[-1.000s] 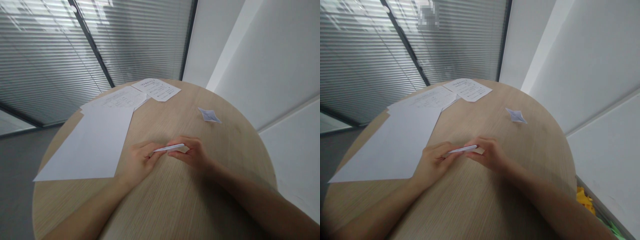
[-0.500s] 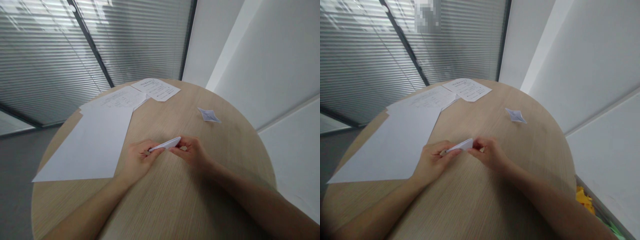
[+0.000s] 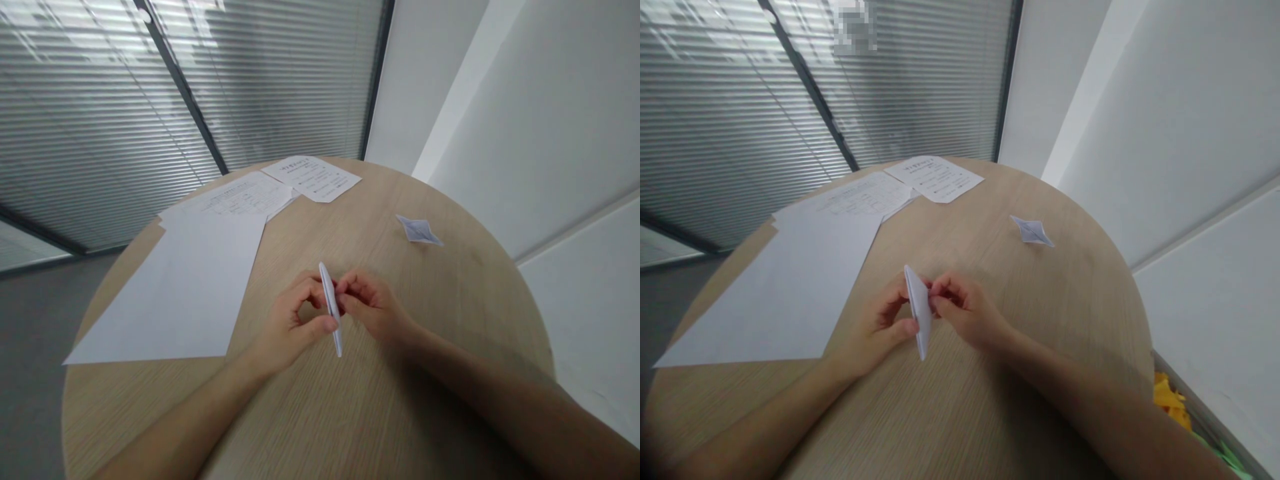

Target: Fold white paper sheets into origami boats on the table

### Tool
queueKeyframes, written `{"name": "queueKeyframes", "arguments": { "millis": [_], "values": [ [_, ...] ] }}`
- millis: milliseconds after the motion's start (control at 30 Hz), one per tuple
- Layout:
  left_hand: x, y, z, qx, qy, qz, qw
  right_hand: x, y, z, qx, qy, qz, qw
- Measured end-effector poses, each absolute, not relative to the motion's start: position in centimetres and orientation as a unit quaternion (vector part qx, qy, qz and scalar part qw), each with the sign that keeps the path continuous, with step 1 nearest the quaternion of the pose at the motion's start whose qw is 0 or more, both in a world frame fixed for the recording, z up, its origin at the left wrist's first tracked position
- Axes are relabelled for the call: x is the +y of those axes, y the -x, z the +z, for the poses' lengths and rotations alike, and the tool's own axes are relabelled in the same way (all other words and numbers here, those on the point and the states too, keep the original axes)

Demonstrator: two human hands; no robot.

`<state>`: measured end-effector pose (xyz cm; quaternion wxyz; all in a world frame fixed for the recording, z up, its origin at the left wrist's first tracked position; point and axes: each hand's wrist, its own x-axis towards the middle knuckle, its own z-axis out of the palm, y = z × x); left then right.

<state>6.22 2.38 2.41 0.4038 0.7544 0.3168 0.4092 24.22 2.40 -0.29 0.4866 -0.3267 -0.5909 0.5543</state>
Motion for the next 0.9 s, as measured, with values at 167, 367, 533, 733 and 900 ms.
{"name": "queueKeyframes", "arguments": {
  "millis": [167, 367, 533, 733, 900],
  "values": [
    [2.4, -6.3, 1.8, 0.395, -0.699, 0.441, 0.4, 1.6, -24.2, 0.5, -0.618, 0.312, 0.559, 0.456],
    [2.1, -6.5, 2.5, 0.517, -0.64, 0.443, 0.357, 1.3, -23.7, 0.0, -0.574, 0.328, 0.631, 0.405],
    [2.1, -6.9, 2.5, 0.516, -0.613, 0.484, 0.353, 1.5, -23.4, -0.3, -0.532, 0.402, 0.623, 0.408],
    [2.4, -6.9, 2.4, 0.495, -0.566, 0.523, 0.402, 1.2, -23.8, -0.2, -0.603, 0.416, 0.577, 0.362],
    [2.6, -6.3, 2.2, 0.462, -0.597, 0.501, 0.423, 1.1, -24.3, 0.6, -0.706, 0.445, 0.435, 0.338]
  ]
}}
